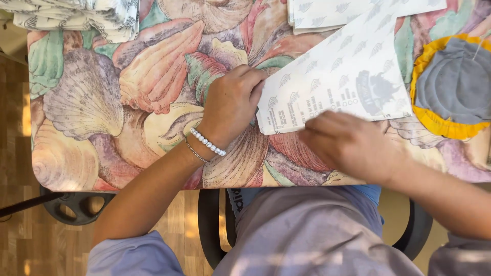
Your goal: Folding printed paper sheets into a triangular shape and stacking them on a table.
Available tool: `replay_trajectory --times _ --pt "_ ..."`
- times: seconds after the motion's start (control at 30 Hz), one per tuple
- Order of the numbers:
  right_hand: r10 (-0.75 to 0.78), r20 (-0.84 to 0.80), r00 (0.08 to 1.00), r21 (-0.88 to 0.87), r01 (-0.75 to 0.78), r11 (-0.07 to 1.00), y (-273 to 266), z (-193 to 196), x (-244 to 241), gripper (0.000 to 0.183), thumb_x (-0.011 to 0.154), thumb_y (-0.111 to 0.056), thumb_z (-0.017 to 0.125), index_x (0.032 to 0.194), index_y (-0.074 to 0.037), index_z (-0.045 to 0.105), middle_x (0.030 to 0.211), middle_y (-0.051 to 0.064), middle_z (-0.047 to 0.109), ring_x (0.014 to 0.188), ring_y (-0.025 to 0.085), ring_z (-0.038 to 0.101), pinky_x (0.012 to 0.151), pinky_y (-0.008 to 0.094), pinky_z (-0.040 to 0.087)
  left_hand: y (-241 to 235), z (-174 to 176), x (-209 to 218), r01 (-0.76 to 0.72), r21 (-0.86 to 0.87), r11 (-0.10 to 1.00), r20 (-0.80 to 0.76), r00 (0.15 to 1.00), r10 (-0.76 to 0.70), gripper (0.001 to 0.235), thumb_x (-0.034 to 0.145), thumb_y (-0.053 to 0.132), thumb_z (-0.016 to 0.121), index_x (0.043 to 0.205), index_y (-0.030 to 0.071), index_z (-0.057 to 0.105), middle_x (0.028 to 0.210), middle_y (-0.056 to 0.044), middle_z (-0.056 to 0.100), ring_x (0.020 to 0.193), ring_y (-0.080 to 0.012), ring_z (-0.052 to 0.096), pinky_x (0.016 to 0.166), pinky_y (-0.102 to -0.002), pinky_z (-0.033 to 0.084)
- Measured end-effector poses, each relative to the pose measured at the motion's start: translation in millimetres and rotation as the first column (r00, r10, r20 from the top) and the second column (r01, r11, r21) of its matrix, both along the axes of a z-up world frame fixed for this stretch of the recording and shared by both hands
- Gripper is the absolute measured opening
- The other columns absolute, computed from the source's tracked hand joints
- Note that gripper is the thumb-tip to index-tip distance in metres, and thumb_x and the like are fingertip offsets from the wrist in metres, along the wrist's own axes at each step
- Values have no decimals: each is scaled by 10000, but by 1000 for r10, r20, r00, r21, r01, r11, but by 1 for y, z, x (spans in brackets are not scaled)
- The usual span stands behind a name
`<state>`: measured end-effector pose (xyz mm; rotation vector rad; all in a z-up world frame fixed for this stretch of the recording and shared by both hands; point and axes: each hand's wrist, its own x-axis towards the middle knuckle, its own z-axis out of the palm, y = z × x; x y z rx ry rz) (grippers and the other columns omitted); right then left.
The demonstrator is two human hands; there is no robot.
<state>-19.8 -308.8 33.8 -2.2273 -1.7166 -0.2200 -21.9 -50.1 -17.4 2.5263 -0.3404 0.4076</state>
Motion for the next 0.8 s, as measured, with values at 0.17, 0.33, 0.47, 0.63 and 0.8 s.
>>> replay_trajectory --times 0.17,0.33,0.47,0.63,0.8 --pt "-80 96 992 40 76 996 -4 -40 -22 178 995 -98 559 1057 -10 701 1029 128 663 987 293 693 800 360 564 -12 14 -21 45 28 999 70 996 -47 148 1005 117 613 1080 113 740 983 -88 721 917 -313 744 755 -411 593" --pt "-130 161 978 23 128 991 1 -39 -28 200 987 -93 525 1054 11 682 1037 143 643 977 303 676 803 372 553 -28 24 -46 95 125 988 149 982 -113 160 1018 111 598 1053 83 752 1066 -133 727 1031 -318 719 878 -449 571" --pt "-164 169 972 5 165 986 2 -40 -31 217 983 -119 552 1087 11 690 1030 134 631 977 293 667 802 368 552 -34 12 -64 146 149 978 127 978 -166 166 1012 110 600 1066 63 750 1078 -151 723 1068 -325 704 941 -480 550" --pt "-166 166 972 29 164 986 -3 -38 -29 221 1000 -140 574 1127 -1 689 1060 128 629 1003 290 665 804 364 549 -32 -21 -71 156 202 967 151 970 -189 201 1017 159 580 1115 69 732 1140 -114 703 1160 -305 662 981 -479 517" --pt "-133 169 977 154 107 982 -13 -39 -19 169 990 -57 609 1031 5 761 937 136 668 861 282 686 731 356 562 -33 -22 -72 159 183 970 172 966 -191 193 1035 167 572 1106 80 729 1113 -94 702 1134 -280 666 992 -455 505"
